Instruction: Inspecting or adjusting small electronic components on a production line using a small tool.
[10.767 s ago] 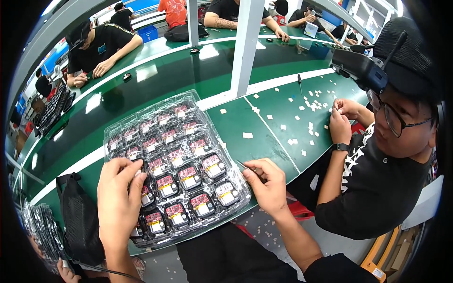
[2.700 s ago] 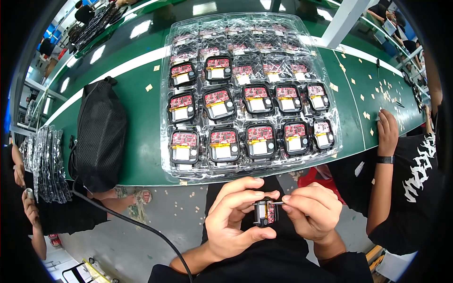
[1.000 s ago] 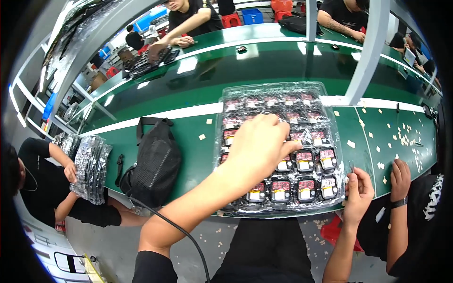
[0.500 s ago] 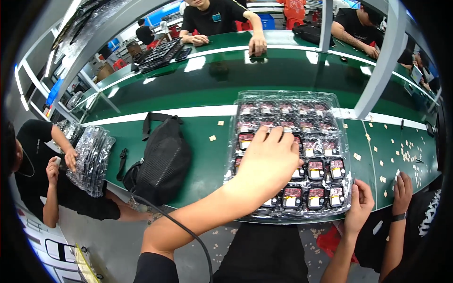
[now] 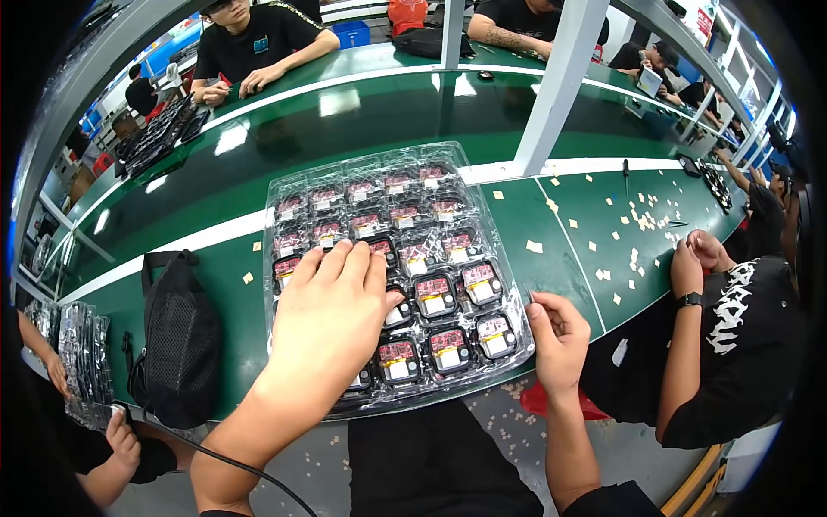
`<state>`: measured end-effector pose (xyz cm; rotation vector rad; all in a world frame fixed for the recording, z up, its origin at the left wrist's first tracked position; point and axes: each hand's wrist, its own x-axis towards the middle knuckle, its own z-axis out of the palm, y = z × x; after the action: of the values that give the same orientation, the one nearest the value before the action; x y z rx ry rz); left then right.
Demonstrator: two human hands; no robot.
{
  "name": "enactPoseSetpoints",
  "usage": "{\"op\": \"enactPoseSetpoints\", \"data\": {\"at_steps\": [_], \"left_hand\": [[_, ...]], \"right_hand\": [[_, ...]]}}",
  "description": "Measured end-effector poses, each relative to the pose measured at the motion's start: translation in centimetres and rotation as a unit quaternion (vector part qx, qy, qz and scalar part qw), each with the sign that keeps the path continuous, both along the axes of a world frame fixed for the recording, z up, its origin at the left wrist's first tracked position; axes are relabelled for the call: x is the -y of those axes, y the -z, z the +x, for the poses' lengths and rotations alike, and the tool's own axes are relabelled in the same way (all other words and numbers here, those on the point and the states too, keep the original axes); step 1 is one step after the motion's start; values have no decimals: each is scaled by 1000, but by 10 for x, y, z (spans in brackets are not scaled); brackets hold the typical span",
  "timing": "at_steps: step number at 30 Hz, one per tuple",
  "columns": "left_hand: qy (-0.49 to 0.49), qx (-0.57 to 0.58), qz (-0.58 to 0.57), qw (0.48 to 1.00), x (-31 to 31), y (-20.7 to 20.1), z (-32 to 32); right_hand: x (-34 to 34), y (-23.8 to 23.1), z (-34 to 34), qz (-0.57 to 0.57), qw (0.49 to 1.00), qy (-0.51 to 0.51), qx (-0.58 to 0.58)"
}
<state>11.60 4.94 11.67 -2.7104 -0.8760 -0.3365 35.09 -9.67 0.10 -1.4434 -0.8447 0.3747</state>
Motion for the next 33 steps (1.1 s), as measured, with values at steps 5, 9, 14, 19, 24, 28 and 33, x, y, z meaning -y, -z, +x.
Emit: {"op": "enactPoseSetpoints", "data": {"at_steps": [5, 9, 14, 19, 24, 28, 33], "left_hand": [[-9, -26, 22, 999, 2, 3, 3], [25, -4, -12, 1000, -4, -1, 5], [5, -12, -31, 999, -1, -9, 3], [6, 16, -94, 995, -1, -10, 8], [-13, 40, -155, 987, 6, -9, 0], [-11, 124, -133, 983, 17, -22, 0], [170, 292, -96, 936, 43, -15, 8]], "right_hand": [[-1, 1, 1, 8, 1000, 0, -23], [0, 1, 4, 11, 1000, 3, -21], [-5, -6, 2, 4, 999, -7, 43], [0, -14, 2, -27, 997, 7, 70], [6, -17, 1, -53, 995, -5, 80], [4, -19, -1, -41, 995, 2, 91], [4, -16, 2, -59, 993, 7, 100]]}}
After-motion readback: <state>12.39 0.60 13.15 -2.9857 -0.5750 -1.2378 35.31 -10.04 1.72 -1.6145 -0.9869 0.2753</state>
